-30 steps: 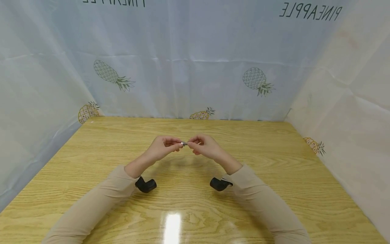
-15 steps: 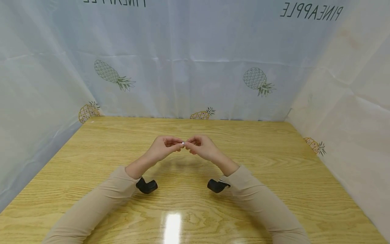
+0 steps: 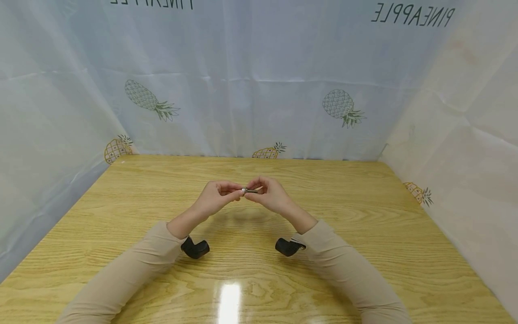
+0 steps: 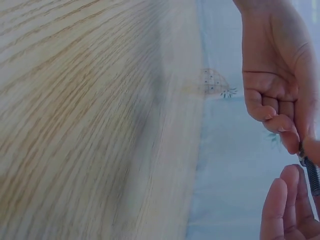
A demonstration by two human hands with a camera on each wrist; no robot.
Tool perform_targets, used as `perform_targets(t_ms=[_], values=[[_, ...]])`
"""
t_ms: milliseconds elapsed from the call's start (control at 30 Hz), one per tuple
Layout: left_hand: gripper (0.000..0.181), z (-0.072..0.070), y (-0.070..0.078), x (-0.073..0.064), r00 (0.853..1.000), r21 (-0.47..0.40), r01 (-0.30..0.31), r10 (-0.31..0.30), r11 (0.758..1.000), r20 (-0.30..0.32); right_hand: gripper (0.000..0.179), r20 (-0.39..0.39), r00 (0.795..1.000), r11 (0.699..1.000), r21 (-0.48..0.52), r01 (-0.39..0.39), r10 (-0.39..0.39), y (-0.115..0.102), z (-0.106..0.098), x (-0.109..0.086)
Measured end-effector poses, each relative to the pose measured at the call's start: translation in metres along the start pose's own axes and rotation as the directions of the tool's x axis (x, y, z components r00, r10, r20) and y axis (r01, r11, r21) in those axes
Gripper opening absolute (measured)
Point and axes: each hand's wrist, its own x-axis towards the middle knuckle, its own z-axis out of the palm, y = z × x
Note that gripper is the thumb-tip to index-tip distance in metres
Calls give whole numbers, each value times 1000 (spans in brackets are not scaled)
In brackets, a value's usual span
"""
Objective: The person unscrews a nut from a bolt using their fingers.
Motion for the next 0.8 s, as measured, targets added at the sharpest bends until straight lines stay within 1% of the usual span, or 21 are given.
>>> perform_targets(t_ms=[33,133,233,300,367,467,567,667,800], values=[[23,0,0,0,1000,-3,-2,2,1000,-1,29,4,1000,1000,7,2,-2,0,0,0],[24,1,1,0,1000,-5,-6,6,1000,-3,34,27,999,999,40,-25,24,-1,0,0],[25,1,2,-1,1000,6,-8,8,1000,-9,37,38,998,998,33,-49,47,-1,0,1],[24,1,2,-1,1000,8,1,-1,1000,-15,35,30,998,998,24,-63,62,-1,0,1],[25,1,2,-1,1000,9,-1,1,1000,-20,31,21,999,999,16,-49,49,-1,1,1],[24,1,2,-1,1000,-7,12,-12,1000,-24,26,-4,1000,1000,-9,-1,1,0,1,1],[24,1,2,-1,999,-18,21,-22,1000,-31,27,-21,999,999,-10,40,-40,1,1,2],[25,1,2,-1,999,-13,24,-24,1000,-28,31,-17,999,999,22,28,-27,1,0,2],[26,0,1,-1,999,1,26,-26,1000,-22,35,8,1000,999,25,-20,19,1,0,3]])
